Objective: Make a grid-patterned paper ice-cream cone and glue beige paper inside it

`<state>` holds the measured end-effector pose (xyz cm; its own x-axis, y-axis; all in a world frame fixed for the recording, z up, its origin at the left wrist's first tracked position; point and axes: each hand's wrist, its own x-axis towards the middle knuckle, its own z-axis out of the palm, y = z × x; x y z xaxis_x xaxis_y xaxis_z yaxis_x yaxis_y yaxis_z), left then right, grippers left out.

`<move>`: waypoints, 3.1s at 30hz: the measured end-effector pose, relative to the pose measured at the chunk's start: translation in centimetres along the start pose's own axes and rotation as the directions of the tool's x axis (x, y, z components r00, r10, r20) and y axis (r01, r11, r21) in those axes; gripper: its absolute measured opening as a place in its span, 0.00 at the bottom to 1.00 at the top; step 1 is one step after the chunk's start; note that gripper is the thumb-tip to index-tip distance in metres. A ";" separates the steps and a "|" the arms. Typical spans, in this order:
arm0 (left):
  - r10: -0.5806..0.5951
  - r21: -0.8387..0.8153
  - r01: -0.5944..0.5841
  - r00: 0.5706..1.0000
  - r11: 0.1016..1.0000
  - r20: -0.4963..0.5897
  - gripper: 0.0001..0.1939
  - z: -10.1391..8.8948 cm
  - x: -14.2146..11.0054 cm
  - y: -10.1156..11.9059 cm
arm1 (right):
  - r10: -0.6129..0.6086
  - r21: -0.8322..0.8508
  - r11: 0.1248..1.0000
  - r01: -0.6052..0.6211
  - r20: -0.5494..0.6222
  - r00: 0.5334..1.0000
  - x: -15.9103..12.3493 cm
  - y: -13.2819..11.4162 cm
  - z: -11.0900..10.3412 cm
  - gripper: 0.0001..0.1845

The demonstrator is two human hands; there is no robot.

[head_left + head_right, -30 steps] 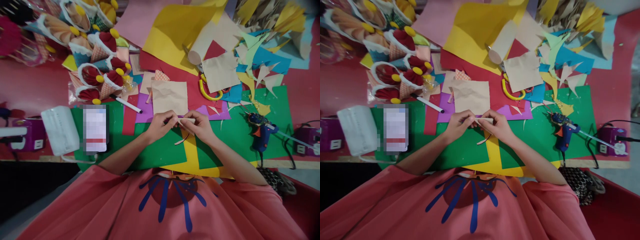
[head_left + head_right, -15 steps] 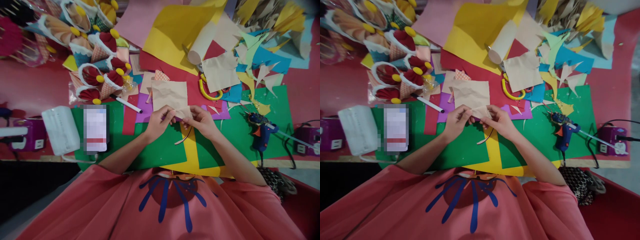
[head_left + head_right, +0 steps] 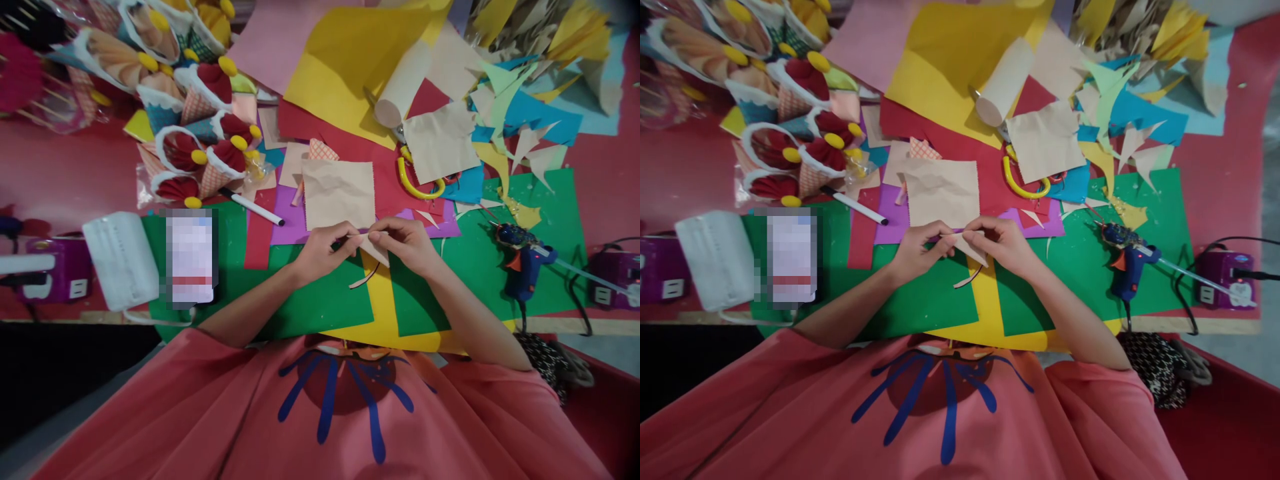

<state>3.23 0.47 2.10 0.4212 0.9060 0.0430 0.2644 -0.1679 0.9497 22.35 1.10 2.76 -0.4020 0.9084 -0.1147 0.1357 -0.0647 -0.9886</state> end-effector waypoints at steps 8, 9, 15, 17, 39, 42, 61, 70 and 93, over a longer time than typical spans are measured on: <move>0.020 -0.040 -0.021 0.999 0.999 -0.032 0.22 -0.2 -0.1 -0.2 | -0.051 -0.118 0.992 0.049 -0.015 0.999 0.0 -0.7 -1.8 0.16; 0.033 -0.050 -0.036 0.998 0.998 -0.051 0.21 -0.2 0.0 -0.3 | -0.047 -0.062 0.997 0.043 -0.055 0.997 0.0 -0.7 -1.8 0.17; 0.032 -0.030 -0.034 0.996 0.999 -0.084 0.22 -0.1 -0.1 -0.5 | 0.064 0.209 0.976 -0.064 0.005 0.998 0.1 0.1 0.2 0.25; 0.035 -0.015 -0.036 0.995 0.999 -0.092 0.21 0.0 -0.1 -0.5 | 0.118 0.244 0.962 -0.125 0.043 0.992 0.1 0.3 0.8 0.21; -0.128 -0.469 -0.004 0.960 0.883 -0.249 0.14 0.8 0.3 -1.6 | 0.088 0.324 0.945 -0.045 -0.120 0.989 -0.4 0.2 2.3 0.18; -0.151 -0.498 0.035 0.969 0.866 -0.195 0.16 0.8 0.4 -1.3 | 0.089 0.319 0.947 -0.043 -0.132 0.987 -0.5 0.3 2.4 0.19; -0.126 -0.428 0.010 0.962 0.904 -0.243 0.17 0.5 0.3 -1.4 | 0.109 0.388 0.920 -0.053 -0.125 0.986 -0.5 0.4 2.7 0.19; -0.116 -0.420 0.004 0.963 0.908 -0.243 0.17 0.5 0.4 -1.3 | 0.117 0.433 0.900 -0.060 -0.106 0.987 -0.4 0.3 2.8 0.18; -0.032 -0.435 -0.123 0.943 0.892 -0.332 0.13 0.7 0.4 -1.6 | 0.075 0.431 0.902 -0.029 -0.089 0.993 -0.5 0.7 2.9 0.17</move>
<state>3.59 0.85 0.37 0.1011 0.9884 0.1133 -0.1928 -0.0922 0.9769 19.97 -0.61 1.87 -0.3087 0.9342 -0.1789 -0.2557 -0.2627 -0.9304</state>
